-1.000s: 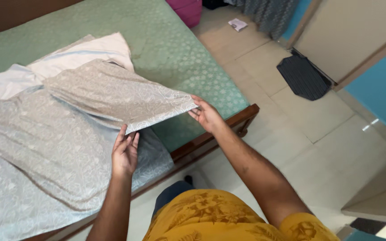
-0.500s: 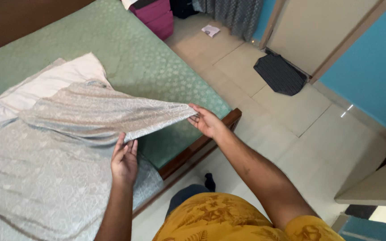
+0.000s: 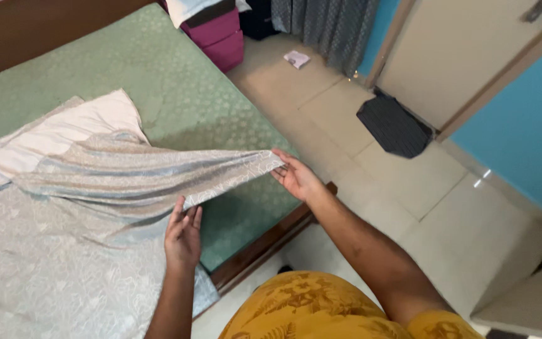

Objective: The person retrieves a folded bed sheet from a wardrobe and places it on a bed. They unfold the sheet completely, smooth it out, and then fold it back into a neat rectangle on the bed.

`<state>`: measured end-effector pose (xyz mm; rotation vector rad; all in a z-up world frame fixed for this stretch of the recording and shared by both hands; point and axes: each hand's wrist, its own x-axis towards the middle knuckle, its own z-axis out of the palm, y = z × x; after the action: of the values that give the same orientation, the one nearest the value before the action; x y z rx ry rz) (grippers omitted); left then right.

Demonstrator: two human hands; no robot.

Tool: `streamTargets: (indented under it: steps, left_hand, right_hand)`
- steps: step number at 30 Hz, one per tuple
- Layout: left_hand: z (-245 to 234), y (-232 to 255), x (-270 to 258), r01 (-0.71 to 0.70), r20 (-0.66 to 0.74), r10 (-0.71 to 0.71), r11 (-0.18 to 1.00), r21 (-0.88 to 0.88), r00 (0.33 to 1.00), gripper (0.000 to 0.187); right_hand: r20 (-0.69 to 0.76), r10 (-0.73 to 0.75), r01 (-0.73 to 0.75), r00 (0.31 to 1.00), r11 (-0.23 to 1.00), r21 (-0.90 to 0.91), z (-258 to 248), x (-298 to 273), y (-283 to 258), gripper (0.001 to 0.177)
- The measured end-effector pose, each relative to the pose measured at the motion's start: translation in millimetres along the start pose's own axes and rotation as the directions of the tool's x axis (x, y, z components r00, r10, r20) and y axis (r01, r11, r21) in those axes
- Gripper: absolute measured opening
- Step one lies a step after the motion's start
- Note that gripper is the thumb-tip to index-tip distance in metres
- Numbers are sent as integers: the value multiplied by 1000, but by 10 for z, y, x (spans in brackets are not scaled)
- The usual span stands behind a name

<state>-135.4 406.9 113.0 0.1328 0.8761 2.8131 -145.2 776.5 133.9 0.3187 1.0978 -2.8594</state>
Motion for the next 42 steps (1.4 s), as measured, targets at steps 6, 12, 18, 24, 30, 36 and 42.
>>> streamTargets:
  steps: [6,12,18,24,30,36,42]
  left_hand:
    - [109,-386,369,-5,-105,-6,994,-109,994,48]
    - [376,-614,574,27,-73,-30,999,-35,997,47]
    - [711,-859,615,41,-74,-42,999,-8,996,56]
    - [1014,-1204,651,47,-119,-43,999,26,992,64]
    - [1318,-1664,680,-40,-156,42,999,13,987,62]
    - [1738,-2230,742,-134,-226,123,990,-34,966,60]
    - [2123,-2692,736,-204,-306,159,971,-122,939,57]
  right_hand:
    - [-34,-21,21,999,1000,-20,-243,317,-370,45]
    - [-53,-46,48,998,999,19,-473,465,-697,45]
    - [-2,-39,40,999,998,39,-645,526,-1031,48]
    - [63,-22,22,998,1000,-3,-981,641,-1379,54]
    - [169,142,-146,975,989,15,-1372,717,-1853,68]
    - [252,187,-184,949,982,-34,-1619,812,-2395,71]
    - [269,251,-271,930,962,41,-1731,696,-2921,73]
